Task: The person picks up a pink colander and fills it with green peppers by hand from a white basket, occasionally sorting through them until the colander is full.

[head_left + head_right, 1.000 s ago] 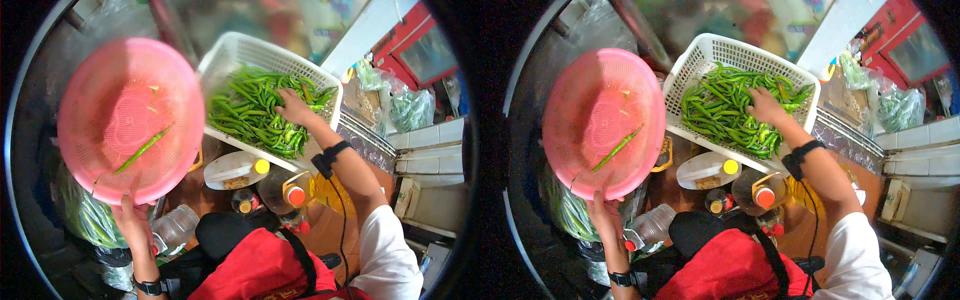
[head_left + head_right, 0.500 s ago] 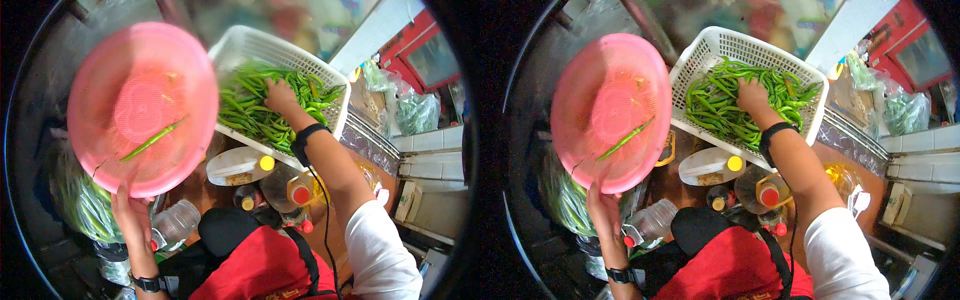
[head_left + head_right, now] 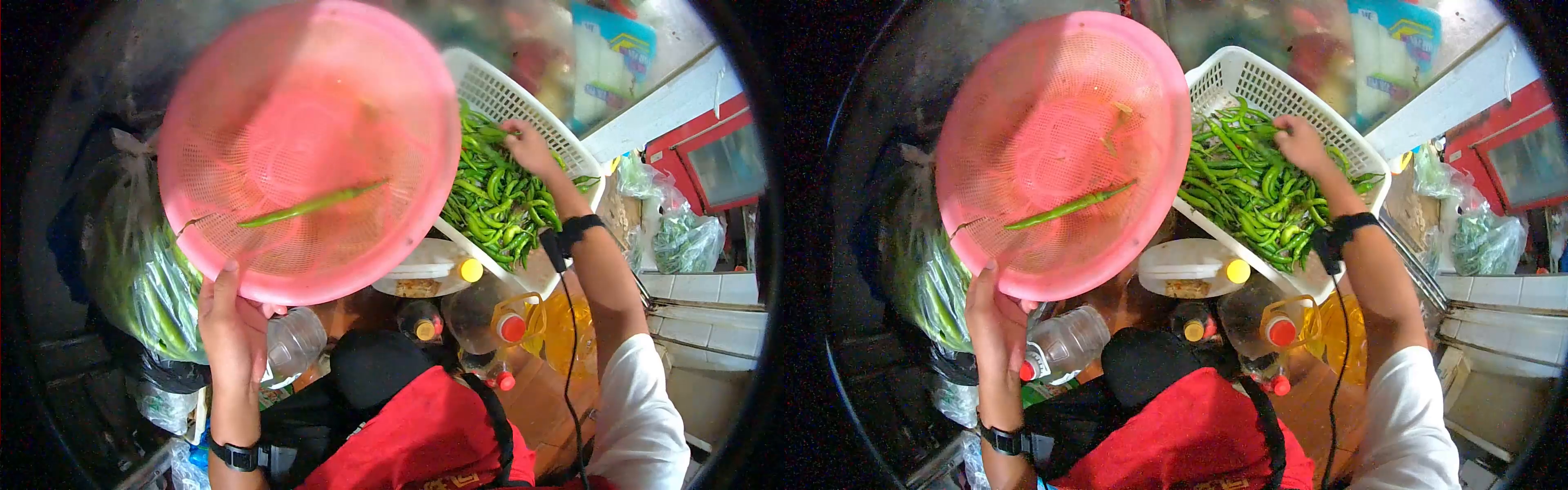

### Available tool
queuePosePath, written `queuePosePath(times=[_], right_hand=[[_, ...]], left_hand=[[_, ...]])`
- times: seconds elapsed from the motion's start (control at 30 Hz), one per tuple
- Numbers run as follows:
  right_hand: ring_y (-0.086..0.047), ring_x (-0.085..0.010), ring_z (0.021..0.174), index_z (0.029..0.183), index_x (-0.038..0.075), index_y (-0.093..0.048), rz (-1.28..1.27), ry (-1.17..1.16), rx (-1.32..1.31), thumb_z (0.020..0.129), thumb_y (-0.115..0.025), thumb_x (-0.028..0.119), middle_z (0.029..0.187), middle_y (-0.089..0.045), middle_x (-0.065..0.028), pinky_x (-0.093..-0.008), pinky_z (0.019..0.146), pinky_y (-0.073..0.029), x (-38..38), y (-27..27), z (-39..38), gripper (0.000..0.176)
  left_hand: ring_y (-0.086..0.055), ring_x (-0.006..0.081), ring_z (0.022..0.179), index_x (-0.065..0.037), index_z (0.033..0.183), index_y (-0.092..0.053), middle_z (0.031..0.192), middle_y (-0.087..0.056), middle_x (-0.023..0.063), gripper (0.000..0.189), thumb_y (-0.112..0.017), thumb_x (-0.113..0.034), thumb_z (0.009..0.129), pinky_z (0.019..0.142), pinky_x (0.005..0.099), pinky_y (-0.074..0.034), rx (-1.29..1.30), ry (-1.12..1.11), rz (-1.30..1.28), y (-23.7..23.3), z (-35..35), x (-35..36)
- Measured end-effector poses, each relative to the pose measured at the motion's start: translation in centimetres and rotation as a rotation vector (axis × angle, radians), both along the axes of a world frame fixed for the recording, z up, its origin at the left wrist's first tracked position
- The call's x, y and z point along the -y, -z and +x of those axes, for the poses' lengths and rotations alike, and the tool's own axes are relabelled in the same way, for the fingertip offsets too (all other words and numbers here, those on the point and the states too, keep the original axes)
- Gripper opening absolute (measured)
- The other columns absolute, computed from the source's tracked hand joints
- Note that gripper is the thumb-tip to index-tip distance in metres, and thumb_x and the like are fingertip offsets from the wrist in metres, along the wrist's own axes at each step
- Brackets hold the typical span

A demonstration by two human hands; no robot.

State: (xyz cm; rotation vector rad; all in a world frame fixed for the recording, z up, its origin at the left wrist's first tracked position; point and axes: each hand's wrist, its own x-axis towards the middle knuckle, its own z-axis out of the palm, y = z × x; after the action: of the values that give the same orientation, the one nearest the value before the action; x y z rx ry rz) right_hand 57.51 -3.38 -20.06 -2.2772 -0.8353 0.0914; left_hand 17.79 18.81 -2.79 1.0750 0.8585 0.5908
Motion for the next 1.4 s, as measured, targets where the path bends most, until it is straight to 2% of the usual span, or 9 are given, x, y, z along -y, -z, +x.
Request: queuePosePath(times=[0.37,0.6,0.7,0.93,1.07,1.13,1.27,1.33,1.4], right_hand=[[-0.042,-0.0395,0.11,0.128,0.023,-0.029,-0.672,0.013,0.042,0.069,-0.063,0.039,0.131,-0.031,-0.0175,-0.046,0.09,-0.037,-7.3,1.1,-5.5,0.07],[-0.055,-0.0356,0.086,0.11,0.013,-0.045,-0.312,-0.143,0.105,0.067,-0.063,0.021,0.096,-0.055,-0.0194,-0.0401,0.078,-0.045,-3.6,2.7,-2.7,0.047],[-0.052,-0.0078,0.061,0.101,0.006,-0.049,-0.115,0.05,-0.413,0.075,-0.055,0.013,0.069,-0.05,-0.0032,-0.0237,0.041,-0.045,-1.8,-2.5,-3.6,0.028],[-0.049,-0.0089,0.065,0.103,0.006,-0.048,0.295,0.051,-0.81,0.078,-0.051,0.014,0.082,-0.052,-0.0011,-0.021,0.045,-0.042,1.4,-12.2,-4.2,0.026],[-0.054,-0.0157,0.088,0.119,0.005,-0.041,0.463,-0.417,-1.023,0.078,-0.055,0.012,0.107,-0.051,-0.0078,-0.0289,0.067,-0.048,-2.4,-17.4,-8.9,0.044],[-0.053,-0.0172,0.094,0.122,0.003,-0.037,0.115,-0.73,-0.536,0.079,-0.058,0.015,0.111,-0.052,-0.0097,-0.0289,0.077,-0.046,-4.6,-17.9,-9.9,0.05],[-0.054,-0.0154,0.09,0.117,0.0,-0.043,0.108,-0.598,-0.179,0.08,-0.057,0.02,0.105,-0.055,-0.0088,-0.0268,0.075,-0.045,-3.1,-17.4,-8.4,0.044],[-0.055,-0.0159,0.089,0.114,-0.002,-0.045,0.183,-0.292,-0.613,0.082,-0.053,0.023,0.1,-0.057,-0.0082,-0.0273,0.076,-0.045,-0.4,-15.2,-5.9,0.041],[-0.057,-0.022,0.083,0.109,0.001,-0.049,0.018,-0.122,-0.407,0.079,-0.054,0.022,0.087,-0.059,-0.0161,-0.0315,0.073,-0.045,3.0,-11.2,-3.7,0.037]], left_hand=[[-0.054,0.014,0.074,-0.003,0.106,-0.046,0.098,-0.056,0.0071,0.027,-0.047,-0.02,0.086,0.053,0.026,-0.042,0.013,-0.025,0.042,1.0,-0.4,0.2],[-0.054,0.0148,0.067,-0.003,0.103,-0.046,0.091,-0.055,0.0076,0.024,-0.046,-0.02,0.087,0.049,0.0263,-0.043,0.052,0.033,0.063,1.5,-1.0,0.2],[-0.054,0.0147,0.065,-0.004,0.104,-0.045,0.088,-0.055,0.0072,0.023,-0.045,-0.02,0.087,0.045,0.0263,-0.042,0.02,0.053,0.084,1.8,-1.2,0.4],[-0.054,0.0123,0.054,-0.004,0.102,-0.041,0.077,-0.054,0.0059,0.018,-0.044,-0.011,0.085,0.041,0.0238,-0.042,-0.095,0.167,0.126,1.8,-0.4,1.6],[-0.055,0.0123,0.059,-0.004,0.111,-0.041,0.087,-0.055,0.0063,0.027,-0.043,-0.014,0.086,0.043,0.024,-0.043,-0.164,0.3,0.106,2.7,-0.3,1.6],[-0.056,0.0129,0.066,-0.002,0.111,-0.043,0.09,-0.055,0.0062,0.028,-0.043,-0.014,0.085,0.045,0.0235,-0.044,-0.11,0.249,-0.01,3.2,-0.4,1.5],[-0.054,0.0174,0.089,-0.001,0.11,-0.044,0.101,-0.053,0.0082,0.03,-0.045,-0.013,0.083,0.073,0.0305,-0.047,-0.115,0.183,-0.059,2.1,-1.0,1.1],[-0.054,0.0141,0.062,0.0,0.102,-0.047,0.083,-0.055,0.0067,0.023,-0.045,-0.012,0.083,0.05,0.0253,-0.045,-0.07,0.092,-0.042,1.7,-0.9,1.7],[-0.054,0.0179,0.085,0.001,0.109,-0.045,0.097,-0.053,0.0093,0.03,-0.046,-0.013,0.082,0.073,0.0289,-0.045,-0.025,0.014,0.058,2.0,-1.6,1.6]])
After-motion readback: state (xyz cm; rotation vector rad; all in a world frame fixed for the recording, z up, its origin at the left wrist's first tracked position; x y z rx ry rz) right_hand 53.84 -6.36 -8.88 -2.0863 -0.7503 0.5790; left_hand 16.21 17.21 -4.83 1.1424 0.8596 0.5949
